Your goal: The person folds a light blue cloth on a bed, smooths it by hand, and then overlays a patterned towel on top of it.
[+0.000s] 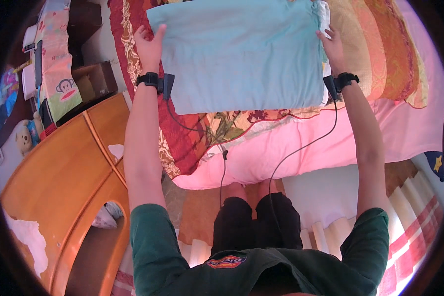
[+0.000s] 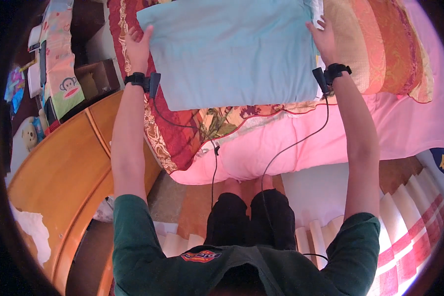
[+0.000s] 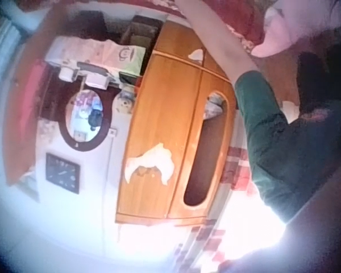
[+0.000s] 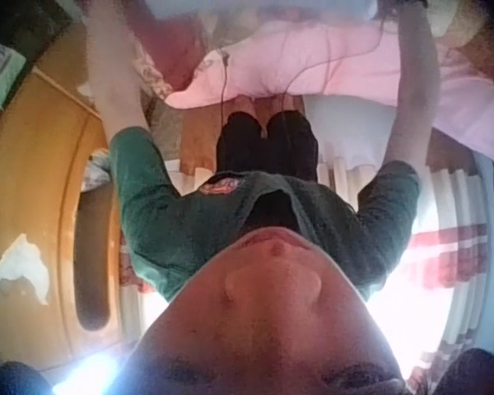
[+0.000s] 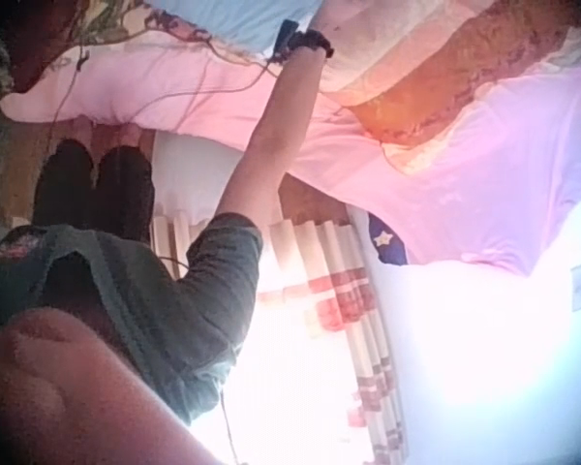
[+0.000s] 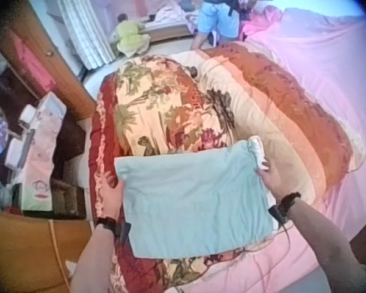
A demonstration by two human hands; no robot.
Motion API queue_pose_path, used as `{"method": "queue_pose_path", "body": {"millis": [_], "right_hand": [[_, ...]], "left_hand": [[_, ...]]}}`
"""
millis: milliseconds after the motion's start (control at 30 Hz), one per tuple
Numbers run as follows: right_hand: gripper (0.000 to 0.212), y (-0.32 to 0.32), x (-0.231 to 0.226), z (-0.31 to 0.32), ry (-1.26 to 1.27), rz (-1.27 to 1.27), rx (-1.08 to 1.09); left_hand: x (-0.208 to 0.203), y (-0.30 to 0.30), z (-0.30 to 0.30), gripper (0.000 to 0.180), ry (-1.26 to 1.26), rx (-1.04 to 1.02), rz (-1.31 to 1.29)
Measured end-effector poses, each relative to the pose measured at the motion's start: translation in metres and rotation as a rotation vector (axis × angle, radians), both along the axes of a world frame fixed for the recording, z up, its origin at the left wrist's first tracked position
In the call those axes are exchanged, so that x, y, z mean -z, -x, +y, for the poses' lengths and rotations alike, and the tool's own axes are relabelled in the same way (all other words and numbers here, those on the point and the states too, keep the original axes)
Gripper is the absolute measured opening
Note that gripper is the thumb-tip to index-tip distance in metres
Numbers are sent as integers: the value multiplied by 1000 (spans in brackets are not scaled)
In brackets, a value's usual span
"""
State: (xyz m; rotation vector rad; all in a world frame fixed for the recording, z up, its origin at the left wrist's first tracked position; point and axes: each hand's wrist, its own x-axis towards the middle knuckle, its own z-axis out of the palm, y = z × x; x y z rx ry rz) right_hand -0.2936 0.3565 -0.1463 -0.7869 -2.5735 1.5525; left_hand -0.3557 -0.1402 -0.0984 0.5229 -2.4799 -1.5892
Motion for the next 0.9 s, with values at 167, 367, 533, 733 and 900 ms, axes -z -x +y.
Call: {"method": "queue_pose_path", "body": {"millis": [167, 367, 533, 733, 900], "right_hand": [[86, 13, 34, -23, -92, -183, -74], [64, 30, 47, -41, -558, -424, -29], [44, 39, 73, 20, -621, -237, -175], [40, 63, 57, 29, -281, 125, 71], [48, 77, 41, 23, 319, -91, 83]], "left_hand": [[27, 11, -24, 64, 18, 172, -178], [27, 10, -2, 47, -72, 148, -71], [28, 12, 17, 45, -166, 127, -174], [20, 27, -5, 47, -98, 11, -36], [30, 41, -1, 56, -157, -159, -97]]}}
